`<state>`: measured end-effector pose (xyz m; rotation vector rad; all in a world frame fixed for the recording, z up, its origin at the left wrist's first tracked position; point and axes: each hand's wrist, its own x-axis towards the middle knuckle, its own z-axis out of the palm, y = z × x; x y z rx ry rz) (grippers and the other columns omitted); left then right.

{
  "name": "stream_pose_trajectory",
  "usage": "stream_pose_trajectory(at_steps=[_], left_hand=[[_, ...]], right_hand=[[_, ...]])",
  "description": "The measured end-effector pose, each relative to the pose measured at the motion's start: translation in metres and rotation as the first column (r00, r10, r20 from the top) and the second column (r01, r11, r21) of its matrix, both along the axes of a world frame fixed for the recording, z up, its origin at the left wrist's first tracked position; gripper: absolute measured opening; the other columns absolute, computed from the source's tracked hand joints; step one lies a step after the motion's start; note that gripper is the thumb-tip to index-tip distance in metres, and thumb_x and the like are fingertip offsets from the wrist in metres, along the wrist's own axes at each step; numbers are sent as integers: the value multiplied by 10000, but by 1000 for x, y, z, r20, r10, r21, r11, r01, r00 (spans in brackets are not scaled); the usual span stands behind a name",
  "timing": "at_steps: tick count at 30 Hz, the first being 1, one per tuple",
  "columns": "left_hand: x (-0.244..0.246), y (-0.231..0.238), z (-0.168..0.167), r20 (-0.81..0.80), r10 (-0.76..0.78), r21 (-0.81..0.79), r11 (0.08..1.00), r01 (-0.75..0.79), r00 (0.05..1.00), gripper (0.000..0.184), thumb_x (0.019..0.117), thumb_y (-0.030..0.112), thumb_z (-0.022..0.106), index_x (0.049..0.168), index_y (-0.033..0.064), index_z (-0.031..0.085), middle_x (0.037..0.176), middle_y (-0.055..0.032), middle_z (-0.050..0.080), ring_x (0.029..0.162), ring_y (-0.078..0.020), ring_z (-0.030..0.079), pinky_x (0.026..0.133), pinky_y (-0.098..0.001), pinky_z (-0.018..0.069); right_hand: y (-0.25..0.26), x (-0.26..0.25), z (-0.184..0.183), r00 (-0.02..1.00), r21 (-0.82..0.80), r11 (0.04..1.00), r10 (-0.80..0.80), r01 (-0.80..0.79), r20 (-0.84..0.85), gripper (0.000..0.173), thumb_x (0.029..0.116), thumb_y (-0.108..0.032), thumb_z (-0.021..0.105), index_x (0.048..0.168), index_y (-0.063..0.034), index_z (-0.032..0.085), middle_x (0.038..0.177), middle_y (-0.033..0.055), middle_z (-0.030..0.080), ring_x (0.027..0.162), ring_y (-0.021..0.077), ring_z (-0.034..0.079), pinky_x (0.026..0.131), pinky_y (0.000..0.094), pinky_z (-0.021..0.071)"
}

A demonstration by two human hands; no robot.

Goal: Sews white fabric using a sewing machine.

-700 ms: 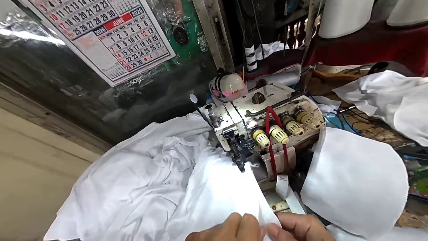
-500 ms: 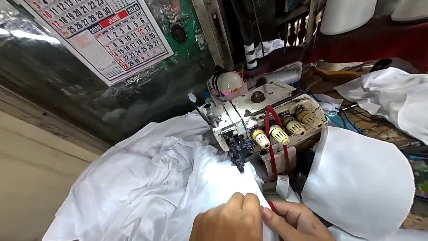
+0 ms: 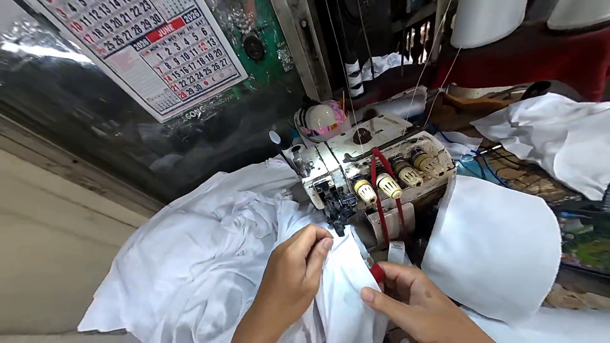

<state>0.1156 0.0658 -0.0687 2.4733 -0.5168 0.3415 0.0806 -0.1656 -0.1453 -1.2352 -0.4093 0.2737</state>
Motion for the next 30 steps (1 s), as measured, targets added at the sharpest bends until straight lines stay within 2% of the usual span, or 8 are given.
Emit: stream_pose_trajectory(at_steps=[2,4,7,11,15,20,25,30], left_hand=[[4,4,8,-95,-23,-58,998,17,995,195,1056,370,540,1063,245,689,728,92,610,588,-60,558,518,-251,482],[0,3,23,-213,-2,-33,999,-5,977,203,1036,394,574,1008,240,702,686,71,611,563,-82,563,502,-267,483],[-37,0,51,-264,12,160,987,32,964,306,997,461,602,1021,191,744,683,77,632,551,-60,569,512,-297,510],[-86,-4,76,-149,64,217,976,-30,987,249,1017,314,599,1099,141,758,818,17,642,600,-71,535,518,-265,461],[-99,-16,72,32,127,173,976,-131,991,253,1033,327,612,1032,110,743,814,5,688,619,-63,597,531,-252,501],[-114,-45,46,-89,48,157,987,-34,995,195,1003,216,641,1066,80,767,846,-69,644,626,-132,591,526,-284,506],[-81,-55,25,65,107,296,947,-122,992,232,1034,253,548,1038,155,758,871,-27,632,647,-124,606,504,-296,501],[-58,-47,24,164,107,172,976,-136,981,208,989,349,654,961,175,764,783,54,631,583,-34,529,491,-218,438]], right_hand=[[-10,-7,5,993,45,995,96,-93,-62,170,1018,-211,651,1072,-57,700,807,27,673,621,74,586,543,235,496],[-13,-10,2,984,71,988,147,-140,-98,180,1013,-212,663,1089,-51,686,813,48,688,623,95,612,538,248,513],[-8,-10,-7,999,21,1000,-4,5,-49,196,950,-222,750,1020,-54,679,823,59,674,653,131,621,566,283,532],[-7,-13,-9,987,-89,983,-160,158,-24,264,884,-256,810,993,-76,651,790,47,668,662,156,647,584,305,565],[-9,-16,-7,999,-139,989,-54,54,7,235,962,-302,730,1035,-81,704,740,40,663,601,141,624,538,295,538],[-21,-26,-4,998,-184,983,0,12,61,192,1009,-246,672,1080,-73,715,916,44,700,652,127,639,566,293,563],[-2,-13,-5,989,-140,981,-125,135,75,218,989,-297,700,972,-80,707,726,26,644,547,120,579,474,280,493],[5,-1,-6,983,-113,977,-173,179,60,218,983,-314,705,1047,-109,743,948,52,683,643,153,639,523,287,561]])
